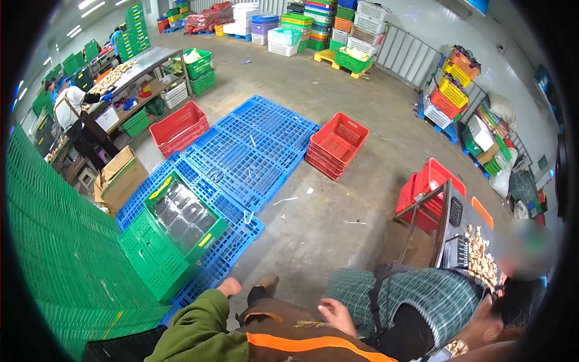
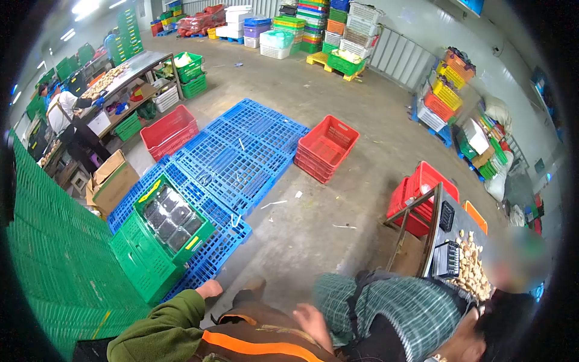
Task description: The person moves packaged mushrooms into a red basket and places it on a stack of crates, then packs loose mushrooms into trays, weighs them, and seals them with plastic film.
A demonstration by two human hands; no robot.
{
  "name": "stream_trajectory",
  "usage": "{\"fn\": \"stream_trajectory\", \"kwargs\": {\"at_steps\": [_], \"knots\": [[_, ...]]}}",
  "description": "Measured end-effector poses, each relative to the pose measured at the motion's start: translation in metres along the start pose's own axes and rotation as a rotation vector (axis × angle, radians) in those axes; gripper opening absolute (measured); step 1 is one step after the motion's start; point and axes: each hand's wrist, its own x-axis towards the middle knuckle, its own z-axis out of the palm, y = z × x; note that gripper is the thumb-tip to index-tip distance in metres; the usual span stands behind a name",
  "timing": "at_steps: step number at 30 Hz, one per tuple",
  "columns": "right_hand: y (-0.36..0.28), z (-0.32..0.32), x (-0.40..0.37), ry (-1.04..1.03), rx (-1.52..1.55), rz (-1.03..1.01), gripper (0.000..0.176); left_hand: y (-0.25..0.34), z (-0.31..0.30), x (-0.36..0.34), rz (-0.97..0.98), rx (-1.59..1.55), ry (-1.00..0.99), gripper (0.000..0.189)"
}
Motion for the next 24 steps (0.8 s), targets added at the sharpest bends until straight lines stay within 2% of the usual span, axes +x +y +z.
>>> {"fn": "stream_trajectory", "kwargs": {"at_steps": [1,2,4,5,6,7,9,10,11,12,13,14,16,20,22,23,24], "knots": [[0.002,0.007,-0.006,0.039,0.160,0.031,0.045,0.003,0.000,0.003,0.005,0.003,0.002,0.032],[0.001,0.009,-0.015,-0.043,0.299,0.083,0.042,0.006,0.000,0.004,-0.011,0.007,0.018,0.031],[0.020,0.012,-0.027,-0.060,0.371,0.161,0.042,0.014,0.003,0.007,-0.014,0.017,0.028,0.029],[0.036,0.016,-0.031,-0.086,0.443,0.229,0.041,0.017,-0.004,0.007,0.152,0.114,0.106,0.028],[0.059,0.022,-0.037,0.033,0.512,0.157,0.039,0.017,-0.012,0.008,0.320,0.214,0.182,0.026],[0.072,0.021,-0.043,0.048,0.527,0.157,0.039,0.022,-0.023,0.013,0.332,0.230,0.176,0.026],[0.084,0.013,-0.057,0.225,0.703,0.098,0.035,0.041,-0.054,0.016,0.408,0.322,0.012,0.023],[0.083,0.010,-0.066,0.327,0.758,0.156,0.032,0.034,-0.038,0.036,0.402,0.236,0.116,0.022],[0.073,0.004,-0.074,0.423,0.806,0.213,0.029,0.034,-0.043,0.038,0.409,0.244,0.113,0.022],[0.082,0.000,-0.073,0.473,0.855,0.280,0.028,0.038,-0.053,0.043,0.348,0.022,0.157,0.023],[0.090,-0.001,-0.073,0.516,0.958,0.207,0.029,0.044,-0.063,0.049,0.284,-0.202,0.200,0.024],[0.085,-0.004,-0.074,0.534,0.996,0.193,0.029,0.053,-0.073,0.056,0.288,-0.201,0.200,0.024],[0.058,-0.007,-0.077,0.598,1.066,0.205,0.029,0.069,-0.092,0.073,0.046,-0.254,0.214,0.025],[0.067,-0.004,-0.068,0.685,0.933,0.344,0.026,0.070,-0.123,0.071,0.102,-0.315,0.122,0.025],[0.062,-0.005,-0.043,0.650,0.653,0.259,0.020,0.050,-0.133,0.077,0.212,-0.369,0.228,0.025],[0.073,-0.004,-0.028,0.602,0.500,0.192,0.023,0.029,-0.115,0.104,0.205,-0.310,0.207,0.024],[0.044,-0.003,-0.017,0.658,0.368,0.202,0.029,0.024,-0.119,0.094,0.225,-0.398,0.314,0.022]]}}
